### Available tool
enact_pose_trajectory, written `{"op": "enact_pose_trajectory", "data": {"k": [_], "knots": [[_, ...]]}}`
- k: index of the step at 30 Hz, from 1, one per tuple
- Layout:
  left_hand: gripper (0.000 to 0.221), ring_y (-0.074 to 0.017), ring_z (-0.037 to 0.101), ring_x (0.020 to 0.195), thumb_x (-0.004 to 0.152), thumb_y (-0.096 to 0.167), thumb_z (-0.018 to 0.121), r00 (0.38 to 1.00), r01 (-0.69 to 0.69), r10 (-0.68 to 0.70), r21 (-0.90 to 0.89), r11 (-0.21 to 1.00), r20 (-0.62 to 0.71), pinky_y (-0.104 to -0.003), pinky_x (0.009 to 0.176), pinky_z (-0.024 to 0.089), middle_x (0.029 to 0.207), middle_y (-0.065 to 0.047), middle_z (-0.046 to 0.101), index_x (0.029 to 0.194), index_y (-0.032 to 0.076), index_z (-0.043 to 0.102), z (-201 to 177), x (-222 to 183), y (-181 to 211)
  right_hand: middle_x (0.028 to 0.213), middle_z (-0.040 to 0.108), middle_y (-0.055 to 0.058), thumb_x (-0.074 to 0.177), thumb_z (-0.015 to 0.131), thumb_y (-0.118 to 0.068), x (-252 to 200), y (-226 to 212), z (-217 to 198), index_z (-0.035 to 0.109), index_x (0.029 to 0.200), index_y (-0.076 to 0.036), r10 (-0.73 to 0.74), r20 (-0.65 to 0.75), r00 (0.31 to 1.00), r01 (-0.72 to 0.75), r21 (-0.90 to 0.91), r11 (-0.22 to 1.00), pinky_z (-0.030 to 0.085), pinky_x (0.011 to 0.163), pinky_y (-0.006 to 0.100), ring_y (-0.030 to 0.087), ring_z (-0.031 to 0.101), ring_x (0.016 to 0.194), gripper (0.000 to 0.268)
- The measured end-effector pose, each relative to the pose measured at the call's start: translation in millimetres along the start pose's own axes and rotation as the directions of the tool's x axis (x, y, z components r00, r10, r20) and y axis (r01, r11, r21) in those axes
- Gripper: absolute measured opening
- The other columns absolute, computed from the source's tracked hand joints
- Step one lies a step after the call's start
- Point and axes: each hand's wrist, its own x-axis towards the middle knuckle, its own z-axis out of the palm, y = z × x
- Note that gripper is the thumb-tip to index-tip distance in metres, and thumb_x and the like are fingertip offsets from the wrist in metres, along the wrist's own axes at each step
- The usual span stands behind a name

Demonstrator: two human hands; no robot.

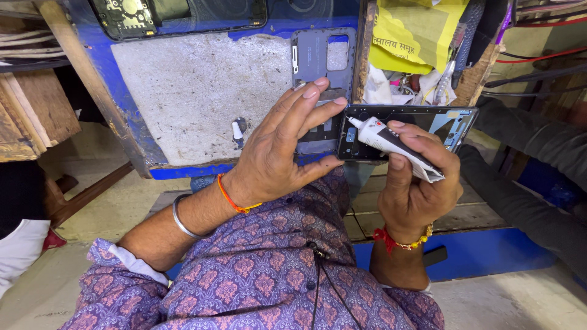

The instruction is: The person applies adhesive from a tube to the inner edge of a mobile phone frame and uses a small tool to scrape or clean the surface before pressing the components together.

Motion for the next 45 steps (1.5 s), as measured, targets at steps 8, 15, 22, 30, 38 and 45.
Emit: {"op": "enact_pose_trajectory", "data": {"k": [8, 15, 22, 30, 38, 45], "knots": [[0.111, -0.0329, 0.044, 0.153, 0.091, 0.024, 0.093, 1.000, 0.013, -0.013, 0.002, 1.000, 0.007, -0.047, 0.130, 0.036, 0.153, -0.009, 0.057, 0.160, 0.005, 0.009, -0.4, 1.6, 1.5, 0.115, 0.070, 0.020, 0.113, 0.069, -0.010, 2.2, -1.2, -1.7, 0.055, 0.127, 0.003, -0.024, 0.019, 1.000, 0.024, -0.034, 0.999, 0.059, 0.101, 0.033, 0.026, 0.073, 0.112, 0.023], [0.110, -0.0312, 0.044, 0.149, 0.093, 0.024, 0.093, 1.000, 0.005, -0.005, -0.002, 1.000, 0.003, -0.045, 0.128, 0.036, 0.154, -0.009, 0.057, 0.161, 0.005, 0.009, 0.6, -0.5, 0.6, 0.116, 0.070, 0.021, 0.114, 0.068, -0.011, 1.5, -1.9, -1.3, 0.055, 0.127, 0.003, -0.017, 0.010, 1.000, 0.017, -0.036, 0.999, 0.060, 0.101, 0.033, 0.026, 0.073, 0.113, 0.024], [0.109, -0.0315, 0.044, 0.149, 0.093, 0.023, 0.092, 1.000, -0.003, 0.003, -0.003, 1.000, -0.009, -0.044, 0.128, 0.036, 0.153, -0.009, 0.057, 0.161, 0.006, 0.008, -0.7, 0.2, 2.3, 0.116, 0.071, 0.021, 0.113, 0.069, -0.009, 2.8, -1.1, -5.1, 0.055, 0.127, 0.003, -0.022, 0.031, 0.999, 0.023, -0.019, 1.000, 0.060, 0.102, 0.033, 0.026, 0.074, 0.112, 0.022], [0.109, -0.0329, 0.045, 0.153, 0.093, 0.024, 0.091, 1.000, -0.001, 0.001, 0.007, 1.000, -0.007, -0.045, 0.128, 0.036, 0.153, -0.010, 0.058, 0.160, 0.005, 0.008, 0.0, 0.2, 2.3, 0.116, 0.072, 0.022, 0.112, 0.069, -0.007, 3.0, -2.5, -7.3, 0.056, 0.127, 0.004, -0.016, 0.054, 0.998, 0.018, -0.031, 0.999, 0.059, 0.102, 0.032, 0.025, 0.073, 0.113, 0.023], [0.110, -0.0327, 0.044, 0.153, 0.092, 0.024, 0.092, 1.000, -0.005, 0.005, 0.006, 1.000, 0.000, -0.045, 0.128, 0.035, 0.153, -0.010, 0.057, 0.160, 0.006, 0.007, 0.5, -0.3, 1.3, 0.117, 0.072, 0.022, 0.112, 0.070, -0.009, 3.1, -0.1, -7.8, 0.057, 0.127, 0.004, -0.042, 0.052, 0.998, 0.044, -0.040, 0.998, 0.059, 0.102, 0.032, 0.026, 0.074, 0.113, 0.024], [0.110, -0.0323, 0.044, 0.153, 0.092, 0.024, 0.092, 1.000, 0.003, -0.003, 0.004, 1.000, 0.001, -0.044, 0.128, 0.036, 0.153, -0.010, 0.058, 0.160, 0.005, 0.008, 0.6, -0.6, 1.4, 0.116, 0.072, 0.021, 0.112, 0.071, -0.008, 2.5, 0.5, -9.5, 0.056, 0.126, 0.004, -0.024, 0.059, 0.998, 0.024, -0.011, 1.000, 0.060, 0.101, 0.032, 0.026, 0.074, 0.113, 0.024]]}}
